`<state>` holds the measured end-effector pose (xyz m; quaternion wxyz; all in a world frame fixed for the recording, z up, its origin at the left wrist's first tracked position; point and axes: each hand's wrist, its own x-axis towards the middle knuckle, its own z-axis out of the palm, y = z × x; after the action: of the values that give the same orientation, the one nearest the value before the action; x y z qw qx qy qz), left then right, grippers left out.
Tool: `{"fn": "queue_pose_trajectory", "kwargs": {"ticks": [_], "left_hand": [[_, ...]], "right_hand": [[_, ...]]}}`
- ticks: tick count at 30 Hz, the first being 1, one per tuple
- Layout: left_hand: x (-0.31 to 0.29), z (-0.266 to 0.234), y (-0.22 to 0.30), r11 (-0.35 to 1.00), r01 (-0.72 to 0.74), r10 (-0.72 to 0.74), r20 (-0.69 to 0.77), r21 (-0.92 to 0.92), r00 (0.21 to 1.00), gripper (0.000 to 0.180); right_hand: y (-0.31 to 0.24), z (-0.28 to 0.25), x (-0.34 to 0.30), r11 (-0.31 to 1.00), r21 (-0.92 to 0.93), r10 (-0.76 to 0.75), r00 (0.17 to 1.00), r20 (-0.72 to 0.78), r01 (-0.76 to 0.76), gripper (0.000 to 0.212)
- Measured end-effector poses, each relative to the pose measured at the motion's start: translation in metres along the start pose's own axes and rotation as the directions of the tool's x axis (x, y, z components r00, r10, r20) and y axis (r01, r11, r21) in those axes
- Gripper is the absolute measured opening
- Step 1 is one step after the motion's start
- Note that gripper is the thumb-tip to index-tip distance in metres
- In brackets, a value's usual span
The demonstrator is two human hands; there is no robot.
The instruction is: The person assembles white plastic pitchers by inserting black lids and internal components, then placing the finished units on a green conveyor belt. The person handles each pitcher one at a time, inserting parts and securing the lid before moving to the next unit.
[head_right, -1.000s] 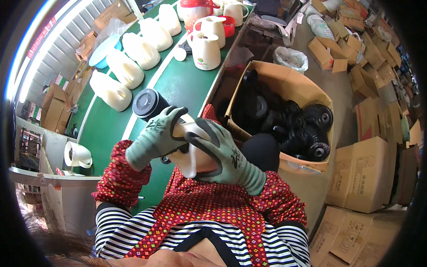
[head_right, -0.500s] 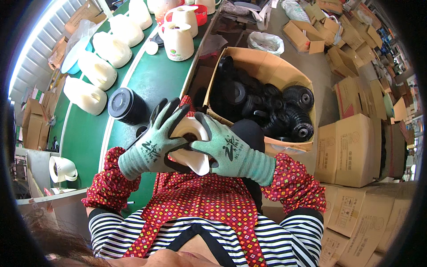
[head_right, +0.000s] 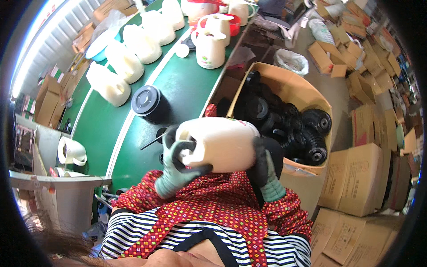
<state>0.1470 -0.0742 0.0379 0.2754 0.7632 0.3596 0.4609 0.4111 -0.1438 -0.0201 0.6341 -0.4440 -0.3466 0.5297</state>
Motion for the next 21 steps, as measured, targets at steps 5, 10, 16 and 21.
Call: {"fn": "queue_pose_trajectory", "kwargs": {"ticks": [5, 10, 16, 21], "left_hand": [[-0.055, -0.024, -0.026, 0.865, 0.362, -0.203, 0.417, -0.348, 0.886, 0.073], [-0.025, -0.079, -0.124, 0.723, 0.154, -0.392, 0.216, 0.673, 0.894, 0.1], [-0.036, -0.118, -0.214, 0.765, 0.163, -0.525, 0.457, 0.623, 0.718, 0.096], [-0.01, -0.098, -0.185, 0.75, 0.636, -0.648, 0.395, 0.184, 0.651, 0.052]], "right_hand": [[-0.052, -0.036, 0.043, 0.836, -0.54, -0.142, 0.989, -0.039, 0.099, 0.036], [-0.054, -0.014, 0.059, 0.504, -0.786, -0.105, 0.928, 0.357, 0.359, 0.048], [-0.056, 0.042, 0.031, 0.036, -0.876, -0.044, 0.876, 0.48, 0.481, 0.047], [-0.083, 0.029, 0.036, 0.385, -0.809, 0.031, 0.87, 0.493, 0.445, 0.045]]}}
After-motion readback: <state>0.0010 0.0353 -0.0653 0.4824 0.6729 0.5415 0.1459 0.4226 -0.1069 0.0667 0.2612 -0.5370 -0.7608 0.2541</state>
